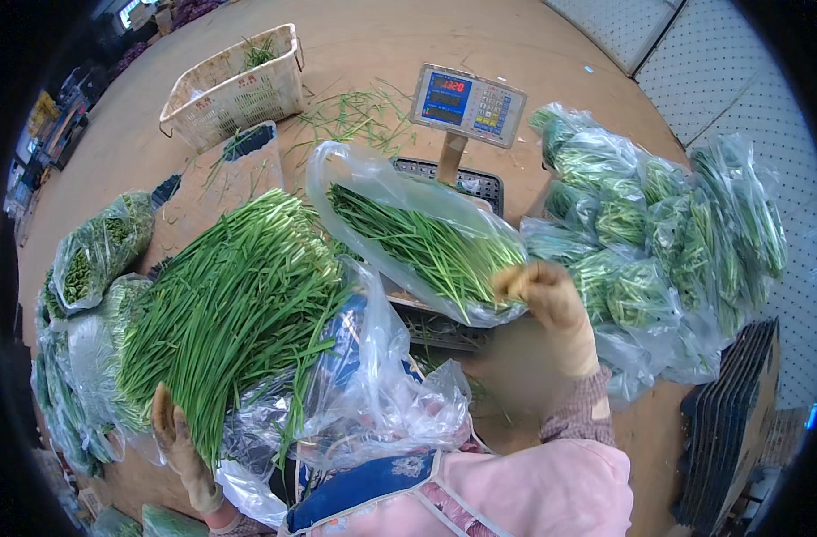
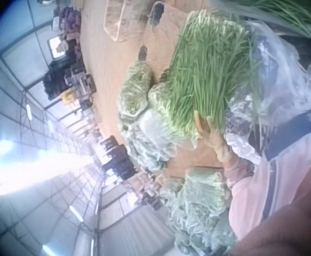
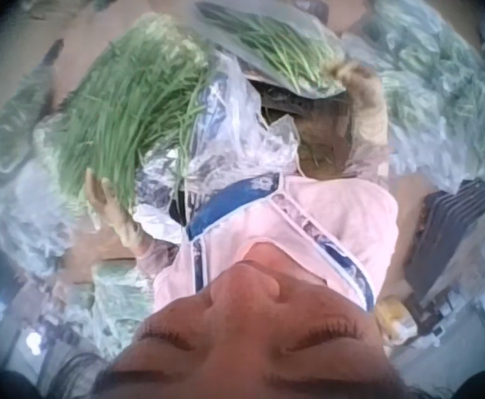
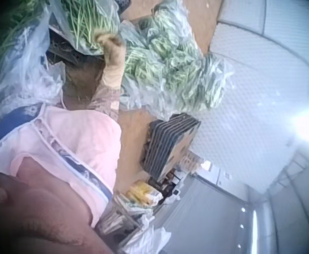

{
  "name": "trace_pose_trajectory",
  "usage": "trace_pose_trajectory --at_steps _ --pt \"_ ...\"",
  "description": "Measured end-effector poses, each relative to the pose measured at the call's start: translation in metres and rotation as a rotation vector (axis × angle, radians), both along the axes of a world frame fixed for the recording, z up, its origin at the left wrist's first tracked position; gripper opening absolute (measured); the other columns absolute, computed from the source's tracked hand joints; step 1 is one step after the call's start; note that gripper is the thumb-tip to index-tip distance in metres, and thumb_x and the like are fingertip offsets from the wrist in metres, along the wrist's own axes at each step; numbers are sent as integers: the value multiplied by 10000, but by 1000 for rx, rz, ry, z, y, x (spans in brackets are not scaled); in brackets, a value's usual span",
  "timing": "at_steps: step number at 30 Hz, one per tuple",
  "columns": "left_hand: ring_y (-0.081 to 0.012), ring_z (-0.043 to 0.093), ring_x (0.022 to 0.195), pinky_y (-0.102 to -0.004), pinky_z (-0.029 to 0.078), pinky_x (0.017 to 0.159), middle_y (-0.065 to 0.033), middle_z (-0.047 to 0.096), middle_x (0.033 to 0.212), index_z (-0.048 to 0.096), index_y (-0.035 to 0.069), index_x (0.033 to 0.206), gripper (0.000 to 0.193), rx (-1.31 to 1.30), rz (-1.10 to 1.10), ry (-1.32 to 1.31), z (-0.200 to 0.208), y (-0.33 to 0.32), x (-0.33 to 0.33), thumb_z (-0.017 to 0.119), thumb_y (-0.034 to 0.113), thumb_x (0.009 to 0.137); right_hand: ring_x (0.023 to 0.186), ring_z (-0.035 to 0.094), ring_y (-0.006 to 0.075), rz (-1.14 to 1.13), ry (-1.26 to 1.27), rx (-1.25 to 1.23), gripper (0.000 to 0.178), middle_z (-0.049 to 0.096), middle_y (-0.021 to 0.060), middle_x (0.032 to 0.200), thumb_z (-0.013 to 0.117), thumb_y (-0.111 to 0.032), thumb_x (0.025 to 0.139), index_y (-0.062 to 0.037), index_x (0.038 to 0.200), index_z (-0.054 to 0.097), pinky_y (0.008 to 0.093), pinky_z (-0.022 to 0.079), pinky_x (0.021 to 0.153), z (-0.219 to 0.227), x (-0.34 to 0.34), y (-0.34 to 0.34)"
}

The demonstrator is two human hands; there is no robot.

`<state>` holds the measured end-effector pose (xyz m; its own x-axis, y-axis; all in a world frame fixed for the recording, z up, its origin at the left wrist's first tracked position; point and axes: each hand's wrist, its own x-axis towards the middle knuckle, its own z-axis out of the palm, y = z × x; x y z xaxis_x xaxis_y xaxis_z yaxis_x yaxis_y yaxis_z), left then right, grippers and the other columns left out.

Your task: The person gathers green onions from a large pile, aligns them into bundles, places each bundle on a digital scale, and then wraps the bundle in a plastic bag. The person repeats this process multiple times throughout the clip.

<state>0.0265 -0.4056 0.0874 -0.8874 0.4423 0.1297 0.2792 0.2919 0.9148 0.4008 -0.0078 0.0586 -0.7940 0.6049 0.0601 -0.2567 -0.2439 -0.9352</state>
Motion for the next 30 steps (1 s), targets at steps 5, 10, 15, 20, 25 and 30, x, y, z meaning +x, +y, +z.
trace_pose_trajectory --at_steps 5,10,15,20,25,30 --pt "-221 388 1249 -341 308 1035 -117 408 1362 380 32 1333 425 19 87 -14 -20 -42 -13 474 57 919 796 655 226 490 -1537 965 411 672 146 898 520 -403 869 -24 921 674 332 509 705 -42 22 -93" --pt "-208 407 1224 -319 340 999 -115 403 1356 375 32 1336 423 127 180 -91 -26 -76 -11 472 63 925 648 630 241 135 -1305 597 302 661 74 718 526 -350 874 -77 825 645 364 496 624 -7 -58 -51" --pt "-213 439 1193 -311 383 959 -114 422 1332 381 33 1328 423 -21 205 -47 -17 -69 -6 492 95 924 1037 555 348 -227 -976 927 289 605 215 1053 497 -36 758 -49 1012 636 393 447 872 -70 -152 46" --pt "-227 486 1132 -321 390 951 -128 471 1276 427 13 1283 402 -152 277 -10 -26 -103 4 516 69 896 990 575 351 -403 -1046 1007 207 609 229 1002 638 -132 716 -37 900 640 451 483 802 -114 -240 83" --pt "-215 500 1138 -323 373 983 -135 532 1215 504 -8 1210 417 -392 308 44 -30 -117 11 548 -60 798 811 589 388 -365 -987 1307 184 618 227 840 534 -101 761 2 862 648 455 476 707 -190 -254 133" --pt "-265 486 1162 -349 350 1010 -172 535 1209 511 -4 1192 464 -371 396 203 -59 -135 17 663 16 754 833 605 338 -191 -1141 1180 213 627 210 883 513 -115 797 2 918 643 400 480 715 -197 -231 143"
